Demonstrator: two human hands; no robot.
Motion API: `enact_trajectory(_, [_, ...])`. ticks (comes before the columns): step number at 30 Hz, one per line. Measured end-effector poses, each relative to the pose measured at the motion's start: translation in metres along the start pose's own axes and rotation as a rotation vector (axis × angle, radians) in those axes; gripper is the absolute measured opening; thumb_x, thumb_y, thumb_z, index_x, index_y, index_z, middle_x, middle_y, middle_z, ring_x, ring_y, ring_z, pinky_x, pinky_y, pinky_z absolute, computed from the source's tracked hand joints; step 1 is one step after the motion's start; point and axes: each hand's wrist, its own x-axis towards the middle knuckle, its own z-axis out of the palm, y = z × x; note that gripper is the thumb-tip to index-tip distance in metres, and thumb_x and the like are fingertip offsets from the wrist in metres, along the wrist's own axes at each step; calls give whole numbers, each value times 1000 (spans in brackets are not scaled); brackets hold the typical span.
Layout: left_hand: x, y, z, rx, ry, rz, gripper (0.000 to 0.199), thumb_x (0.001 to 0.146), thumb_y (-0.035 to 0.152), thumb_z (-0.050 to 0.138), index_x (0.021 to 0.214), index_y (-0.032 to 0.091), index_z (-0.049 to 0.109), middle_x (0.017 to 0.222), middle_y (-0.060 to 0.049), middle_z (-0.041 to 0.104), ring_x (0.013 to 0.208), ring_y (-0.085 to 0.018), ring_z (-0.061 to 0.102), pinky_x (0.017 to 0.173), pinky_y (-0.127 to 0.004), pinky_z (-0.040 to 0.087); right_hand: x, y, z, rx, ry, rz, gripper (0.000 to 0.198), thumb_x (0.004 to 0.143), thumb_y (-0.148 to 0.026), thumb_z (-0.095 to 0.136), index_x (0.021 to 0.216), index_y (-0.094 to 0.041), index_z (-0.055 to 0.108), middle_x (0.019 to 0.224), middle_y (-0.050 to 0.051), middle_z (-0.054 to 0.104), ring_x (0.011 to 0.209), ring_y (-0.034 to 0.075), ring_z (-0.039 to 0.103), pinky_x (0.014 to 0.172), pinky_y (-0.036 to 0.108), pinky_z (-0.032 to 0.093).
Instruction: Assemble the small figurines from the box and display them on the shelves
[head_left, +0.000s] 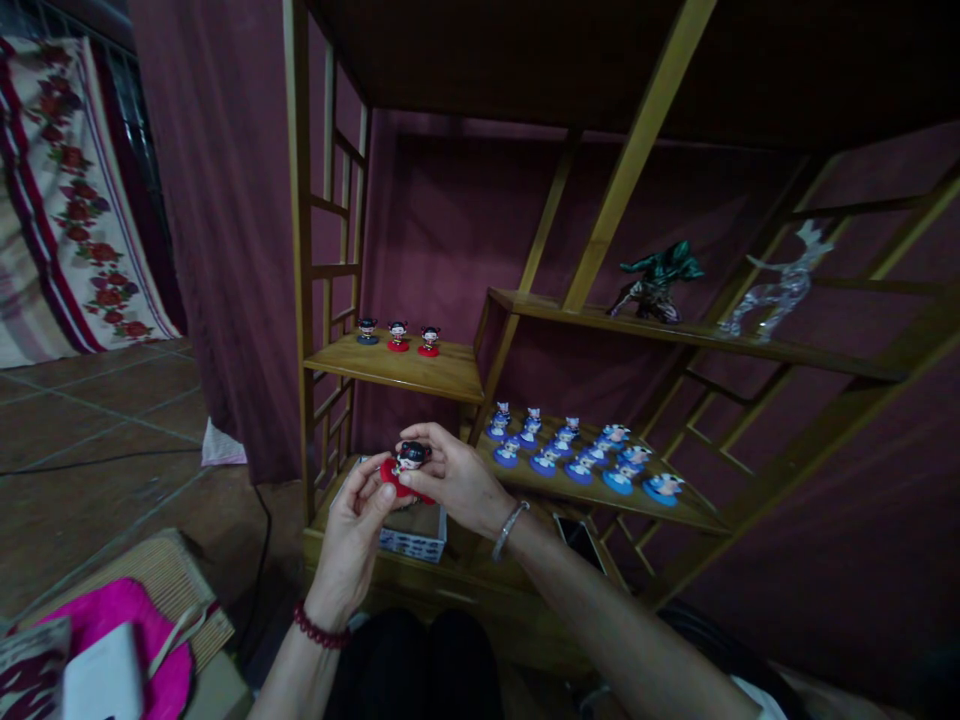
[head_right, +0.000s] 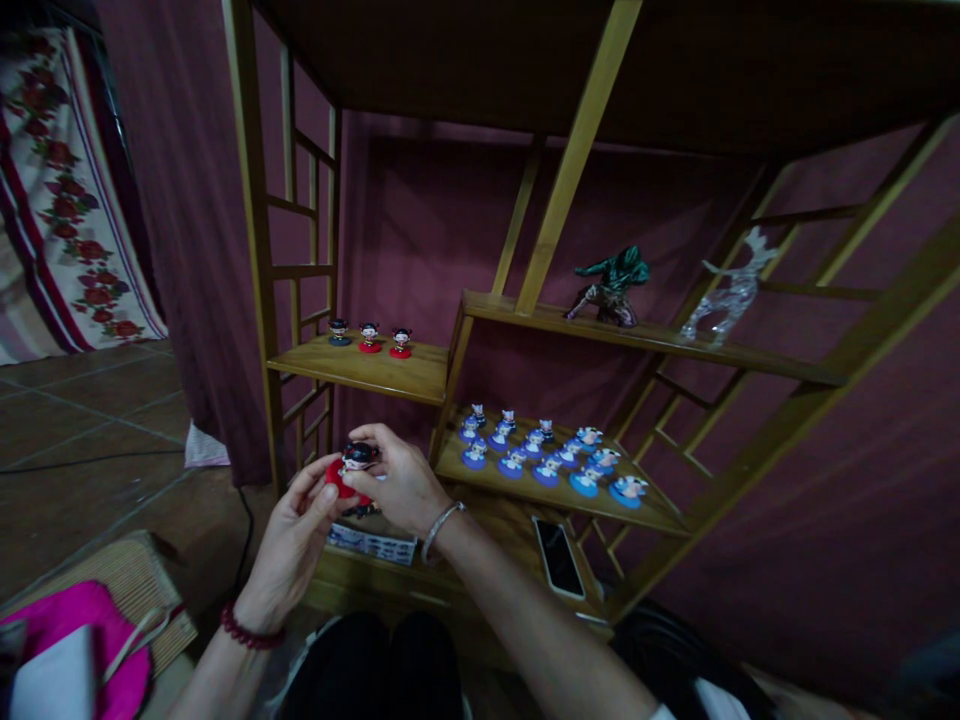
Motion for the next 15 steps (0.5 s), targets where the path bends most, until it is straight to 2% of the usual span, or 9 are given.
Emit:
enact_trajectory(4, [-1, 0, 0, -22, 4, -15, 36, 68, 25, 65, 102, 17, 57, 105, -7, 60, 91, -18, 57, 79, -30, 48, -1, -1, -1, -46, -22, -28, 43, 70, -17, 56, 111, -23, 46, 104, 2, 55, 79, 11, 58, 71, 25, 49])
enact_trajectory(15, [-5, 3, 2, -45, -16, -95, 38, 65, 23, 67, 102, 17, 58, 104, -8, 61, 92, -18, 58, 80, -28, 48, -3, -5, -5, -200, 18, -58, 30, 70, -18, 55, 101, -20, 53, 91, 0, 59, 79, 11, 56, 73, 23, 46])
